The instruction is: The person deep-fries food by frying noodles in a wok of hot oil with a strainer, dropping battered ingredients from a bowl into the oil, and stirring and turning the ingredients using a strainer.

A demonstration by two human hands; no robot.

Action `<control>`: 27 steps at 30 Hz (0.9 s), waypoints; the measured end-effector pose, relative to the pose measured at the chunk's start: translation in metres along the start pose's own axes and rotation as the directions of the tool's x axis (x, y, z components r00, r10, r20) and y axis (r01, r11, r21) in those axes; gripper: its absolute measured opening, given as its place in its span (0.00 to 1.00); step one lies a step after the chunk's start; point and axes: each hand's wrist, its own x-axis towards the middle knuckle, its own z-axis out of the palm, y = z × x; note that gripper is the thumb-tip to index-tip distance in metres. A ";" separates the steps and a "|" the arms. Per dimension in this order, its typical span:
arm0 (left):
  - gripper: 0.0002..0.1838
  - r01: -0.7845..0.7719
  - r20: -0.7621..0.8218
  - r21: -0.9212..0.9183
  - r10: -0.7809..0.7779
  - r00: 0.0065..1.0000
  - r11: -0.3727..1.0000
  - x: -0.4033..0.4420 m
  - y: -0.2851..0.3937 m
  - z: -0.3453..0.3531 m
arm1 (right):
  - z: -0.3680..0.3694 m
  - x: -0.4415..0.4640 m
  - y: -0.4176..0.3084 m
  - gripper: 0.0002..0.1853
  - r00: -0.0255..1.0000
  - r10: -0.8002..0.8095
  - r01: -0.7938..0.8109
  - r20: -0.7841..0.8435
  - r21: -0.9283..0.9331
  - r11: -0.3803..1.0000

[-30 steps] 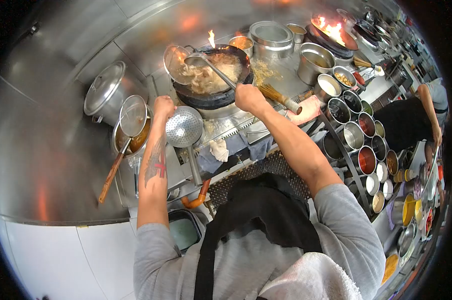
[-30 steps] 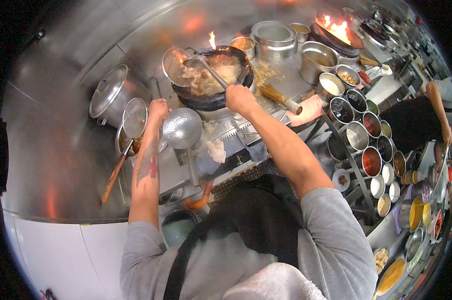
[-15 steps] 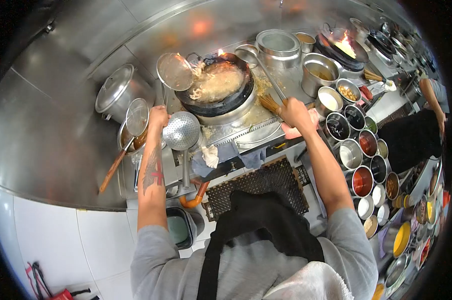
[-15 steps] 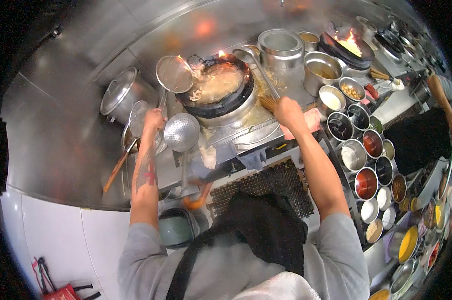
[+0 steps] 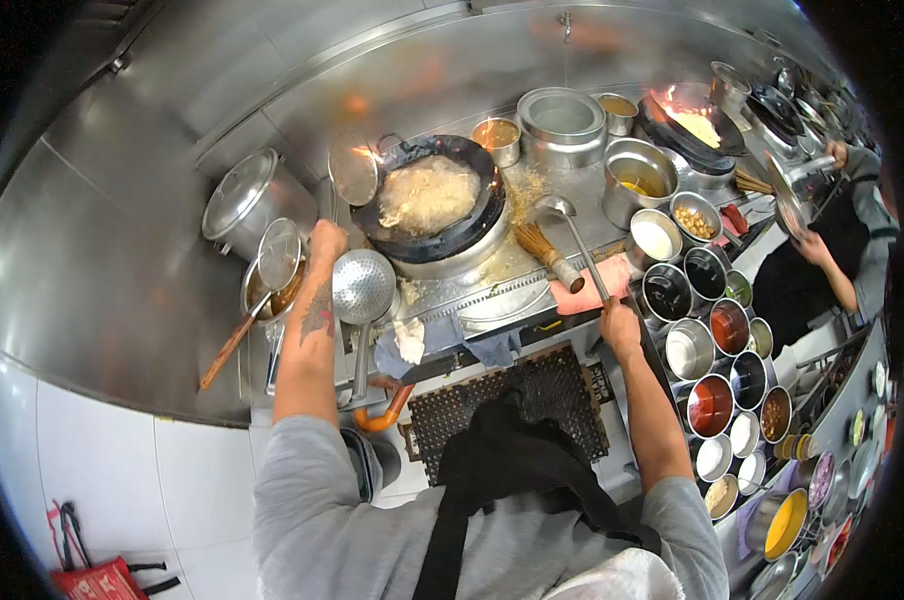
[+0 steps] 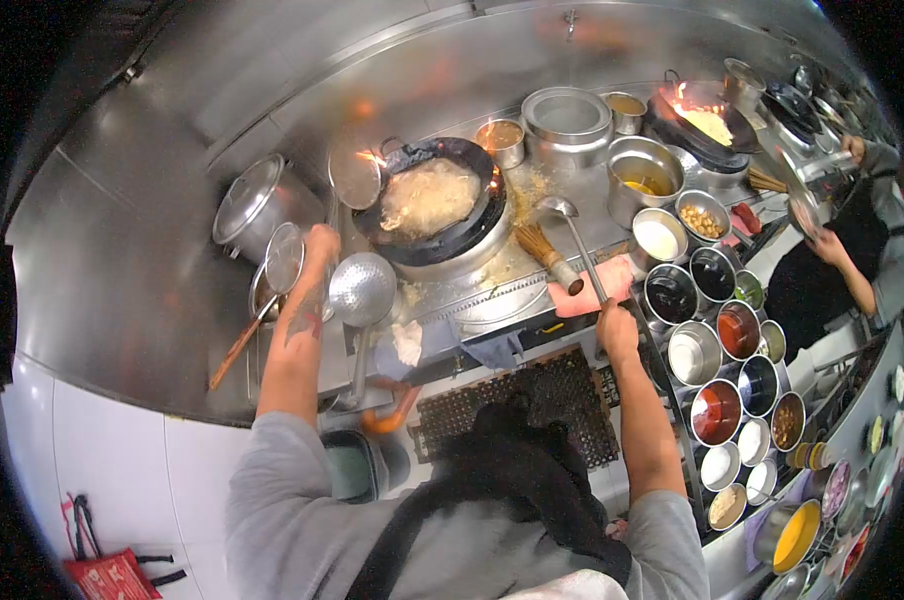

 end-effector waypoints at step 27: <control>0.10 -0.554 -0.026 -0.295 0.573 0.819 0.779 0.037 0.228 -0.002 | 0.015 -0.180 0.022 0.19 0.926 0.371 -0.344 -0.077 0.241 0.908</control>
